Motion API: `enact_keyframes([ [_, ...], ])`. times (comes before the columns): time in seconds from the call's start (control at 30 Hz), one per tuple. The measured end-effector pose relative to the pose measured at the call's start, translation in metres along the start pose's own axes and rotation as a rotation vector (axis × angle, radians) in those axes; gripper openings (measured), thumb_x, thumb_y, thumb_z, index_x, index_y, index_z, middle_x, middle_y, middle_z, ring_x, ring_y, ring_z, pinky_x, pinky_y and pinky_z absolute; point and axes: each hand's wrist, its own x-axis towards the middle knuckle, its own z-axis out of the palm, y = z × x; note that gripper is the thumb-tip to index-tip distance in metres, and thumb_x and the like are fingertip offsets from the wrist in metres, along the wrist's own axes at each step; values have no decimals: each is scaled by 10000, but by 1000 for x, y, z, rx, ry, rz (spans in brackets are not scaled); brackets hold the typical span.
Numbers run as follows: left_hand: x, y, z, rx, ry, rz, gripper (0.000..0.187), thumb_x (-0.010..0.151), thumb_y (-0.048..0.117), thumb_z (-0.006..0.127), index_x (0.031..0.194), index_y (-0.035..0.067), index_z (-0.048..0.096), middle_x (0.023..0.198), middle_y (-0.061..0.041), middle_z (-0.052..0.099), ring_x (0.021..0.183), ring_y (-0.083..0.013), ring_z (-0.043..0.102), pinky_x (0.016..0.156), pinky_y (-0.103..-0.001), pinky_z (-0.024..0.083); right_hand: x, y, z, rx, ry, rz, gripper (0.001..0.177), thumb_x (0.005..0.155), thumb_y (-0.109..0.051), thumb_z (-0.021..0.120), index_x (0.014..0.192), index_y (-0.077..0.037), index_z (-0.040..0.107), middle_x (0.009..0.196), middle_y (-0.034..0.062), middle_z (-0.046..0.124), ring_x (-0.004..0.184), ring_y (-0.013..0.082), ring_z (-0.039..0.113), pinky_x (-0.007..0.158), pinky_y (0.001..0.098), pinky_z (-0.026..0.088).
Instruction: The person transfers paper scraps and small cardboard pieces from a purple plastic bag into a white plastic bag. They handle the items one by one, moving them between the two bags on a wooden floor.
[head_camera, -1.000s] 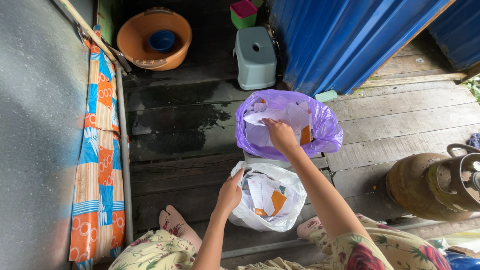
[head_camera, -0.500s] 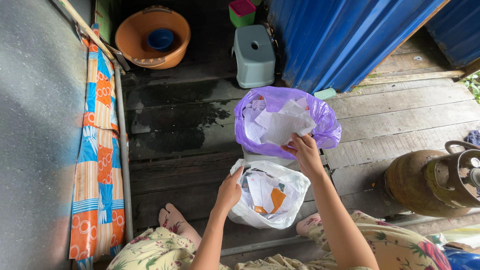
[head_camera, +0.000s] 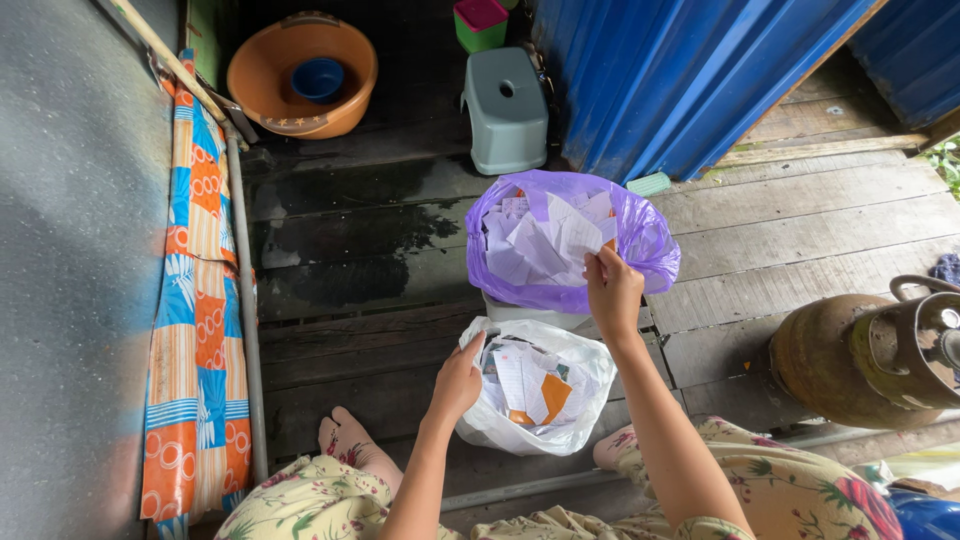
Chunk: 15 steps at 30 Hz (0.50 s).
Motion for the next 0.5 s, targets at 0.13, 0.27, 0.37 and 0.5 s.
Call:
enact_keyframes([
  [0.13, 1, -4, -1, -1, -5, 0, 654, 869, -48, 440, 1481, 169, 517, 1488, -185, 533, 1342, -380, 530, 1095, -431, 446, 3, -18, -10, 136, 126, -31, 165, 1019, -87, 637, 1073, 35, 733, 799, 87, 753, 737, 157, 764, 616, 288, 585],
  [0.27, 3, -8, 2, 14, -3, 9, 652, 875, -35, 455, 1491, 171, 508, 1466, -216, 532, 1328, -394, 535, 1083, -439, 454, 2, -24, -30, 662, 46, 89, 143, 1050, -37, 606, 1120, 23, 715, 964, 73, 737, 879, 146, 724, 856, 330, 636],
  [0.37, 5, -10, 5, 12, -6, 1, 649, 876, -30, 453, 1489, 174, 509, 1452, -218, 547, 1318, -398, 544, 1075, -442, 459, -8, -22, -46, 867, -210, 227, 184, 993, -2, 586, 1134, 10, 703, 1064, 69, 745, 977, 164, 734, 946, 362, 622],
  [0.5, 7, -12, 6, 7, -15, 12, 649, 873, -24, 452, 1490, 172, 500, 1440, -222, 559, 1311, -400, 552, 1071, -443, 461, -35, -11, -42, 623, -643, 281, 208, 930, 11, 615, 1113, 4, 712, 1053, 73, 764, 998, 164, 732, 959, 343, 594],
])
